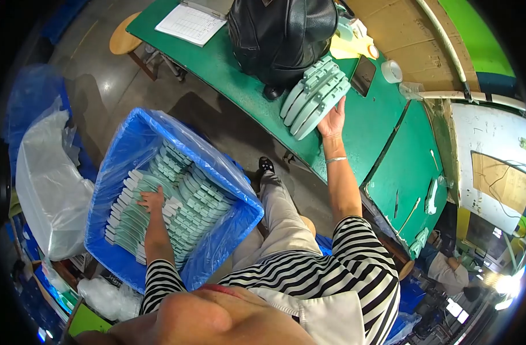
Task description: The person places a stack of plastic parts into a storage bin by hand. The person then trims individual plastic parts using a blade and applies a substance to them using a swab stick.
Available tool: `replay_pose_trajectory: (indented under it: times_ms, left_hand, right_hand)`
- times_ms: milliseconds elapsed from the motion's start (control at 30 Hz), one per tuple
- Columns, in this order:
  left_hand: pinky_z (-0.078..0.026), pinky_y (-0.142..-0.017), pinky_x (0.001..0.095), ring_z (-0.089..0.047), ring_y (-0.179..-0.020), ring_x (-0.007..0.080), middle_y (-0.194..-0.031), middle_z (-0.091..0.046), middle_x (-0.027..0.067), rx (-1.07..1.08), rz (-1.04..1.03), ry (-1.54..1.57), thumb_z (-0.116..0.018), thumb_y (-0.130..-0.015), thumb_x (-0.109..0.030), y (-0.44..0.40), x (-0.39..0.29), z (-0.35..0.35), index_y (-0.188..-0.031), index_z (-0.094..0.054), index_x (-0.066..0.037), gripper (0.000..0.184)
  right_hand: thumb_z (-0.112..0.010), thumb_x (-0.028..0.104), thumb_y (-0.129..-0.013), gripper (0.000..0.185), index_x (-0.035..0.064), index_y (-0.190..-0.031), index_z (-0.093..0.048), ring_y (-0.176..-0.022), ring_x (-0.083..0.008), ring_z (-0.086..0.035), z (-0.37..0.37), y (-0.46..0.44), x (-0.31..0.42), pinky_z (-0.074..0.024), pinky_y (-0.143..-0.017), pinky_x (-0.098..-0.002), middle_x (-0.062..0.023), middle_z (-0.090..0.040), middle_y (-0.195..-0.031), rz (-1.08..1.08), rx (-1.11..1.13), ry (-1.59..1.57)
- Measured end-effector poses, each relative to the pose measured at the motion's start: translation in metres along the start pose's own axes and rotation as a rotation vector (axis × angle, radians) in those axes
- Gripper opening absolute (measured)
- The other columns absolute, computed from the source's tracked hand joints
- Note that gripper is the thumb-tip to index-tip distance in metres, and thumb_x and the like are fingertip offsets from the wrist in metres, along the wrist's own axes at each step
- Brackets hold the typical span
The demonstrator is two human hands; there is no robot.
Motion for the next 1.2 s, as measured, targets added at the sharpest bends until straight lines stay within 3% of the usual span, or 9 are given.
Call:
replay_pose_trajectory:
  times_ms: [167, 233, 367, 433, 500, 733, 833, 933, 1200]
  left_hand:
    - [-0.023, -0.101, 0.0705, 0.01, -0.141, 0.046, -0.151, -0.017, 0.0201, -0.024, -0.058, 0.002, -0.06, -0.08, -0.061, -0.001, 0.005, 0.001, -0.146, -0.001, 0.005, 0.11]
    - [-0.028, -0.098, 0.0698, 0.002, -0.139, 0.0483, -0.148, -0.024, 0.0167, 0.003, -0.092, -0.012, -0.061, -0.079, -0.061, 0.01, 0.004, 0.016, -0.145, -0.012, 0.005, 0.106]
    - [-0.026, -0.101, 0.0669, -0.004, -0.14, 0.0422, -0.145, -0.028, 0.0134, -0.141, -0.049, 0.036, -0.065, -0.078, -0.059, 0.024, -0.002, 0.023, -0.142, -0.023, 0.002, 0.098]
    - [-0.019, -0.103, 0.0687, 0.0, -0.141, 0.0437, -0.145, -0.027, 0.0198, -0.14, -0.054, 0.112, -0.063, -0.08, -0.059, 0.017, -0.001, 0.012, -0.145, -0.015, 0.003, 0.102]
    - [-0.016, -0.104, 0.0702, 0.003, -0.142, 0.0441, -0.145, -0.027, 0.023, -0.187, -0.064, 0.083, -0.061, -0.081, -0.06, 0.009, 0.0, -0.003, -0.147, -0.011, 0.003, 0.104]
    - [-0.012, -0.105, 0.0713, 0.012, -0.142, 0.0443, -0.152, -0.019, 0.0238, -0.074, -0.095, 0.128, -0.054, -0.085, -0.061, 0.02, 0.002, 0.01, -0.149, -0.003, 0.003, 0.104]
    - [-0.011, -0.105, 0.0718, 0.013, -0.141, 0.0449, -0.151, -0.022, 0.0246, -0.113, -0.129, 0.158, -0.055, -0.087, -0.057, 0.028, 0.002, 0.012, -0.149, -0.005, 0.004, 0.1]
    - [-0.011, -0.104, 0.0724, 0.011, -0.142, 0.0446, -0.148, -0.025, 0.0269, -0.179, -0.131, 0.213, -0.061, -0.083, -0.053, 0.026, 0.004, 0.012, -0.148, -0.008, 0.005, 0.101]
    - [-0.01, -0.104, 0.0711, 0.005, -0.143, 0.0422, -0.141, -0.03, 0.0276, -0.266, -0.219, 0.374, -0.063, -0.082, -0.056, 0.026, 0.015, 0.006, -0.145, -0.015, 0.007, 0.102]
  right_hand:
    - [-0.032, 0.062, -0.095, 0.069, 0.0155, -0.146, -0.034, -0.13, -0.0312, -0.04, -0.042, 0.04, -0.016, -0.0298, -0.111, -0.0465, -0.008, -0.039, -0.147, 0.216, -0.264, 0.622]
    - [-0.021, 0.049, -0.102, 0.059, 0.0145, -0.15, -0.024, -0.136, -0.0281, -0.034, -0.091, 0.067, -0.044, -0.0209, -0.116, -0.0414, -0.0085, -0.03, -0.153, 0.233, -0.101, 0.805]
    - [-0.036, 0.038, -0.101, 0.053, 0.0121, -0.148, -0.029, -0.135, -0.0272, -0.036, -0.177, 0.136, -0.118, -0.0254, -0.114, -0.0405, -0.01, -0.035, -0.149, 0.276, -0.097, 1.136]
    - [-0.041, 0.044, -0.098, 0.052, 0.0118, -0.138, -0.045, -0.118, -0.0291, -0.053, -0.165, 0.168, -0.104, -0.0416, -0.103, -0.0436, -0.0101, -0.052, -0.134, -0.128, -0.34, 0.697]
    - [-0.044, 0.041, -0.094, 0.052, 0.0057, -0.132, -0.05, -0.106, -0.0284, -0.061, -0.132, 0.19, -0.081, -0.05, -0.092, -0.0433, -0.0122, -0.061, -0.12, -0.273, -0.553, 0.912]
    - [-0.055, 0.023, -0.095, 0.032, -0.001, -0.114, -0.059, -0.096, -0.0115, -0.056, -0.11, 0.115, -0.329, -0.044, -0.085, -0.0285, -0.003, -0.062, -0.107, -0.756, 0.098, 1.524]
    - [-0.058, 0.034, -0.087, 0.047, -0.0023, -0.116, -0.056, -0.094, -0.0326, -0.059, -0.04, 0.054, -0.437, -0.0483, -0.084, -0.0387, -0.0235, -0.059, -0.108, -0.563, 0.735, 1.94]
    - [-0.062, 0.042, -0.081, 0.055, 0.0016, -0.117, -0.052, -0.108, -0.0455, -0.052, -0.002, 0.027, -0.519, -0.0507, -0.083, -0.0489, -0.0284, -0.044, -0.12, -0.523, 0.734, 2.706]
    - [-0.06, 0.05, -0.081, 0.07, 0.0019, -0.127, -0.038, -0.112, -0.0499, -0.05, 0.068, 0.029, -0.59, -0.046, -0.091, -0.0524, -0.0323, -0.043, -0.123, -0.518, 0.578, 2.813]
Point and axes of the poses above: each hand's wrist, its own y-axis away from the middle knuckle, its own z-axis out of the back of the hand, x = y × z, the point moved 3 cm from there along -y, towards the middle knuckle
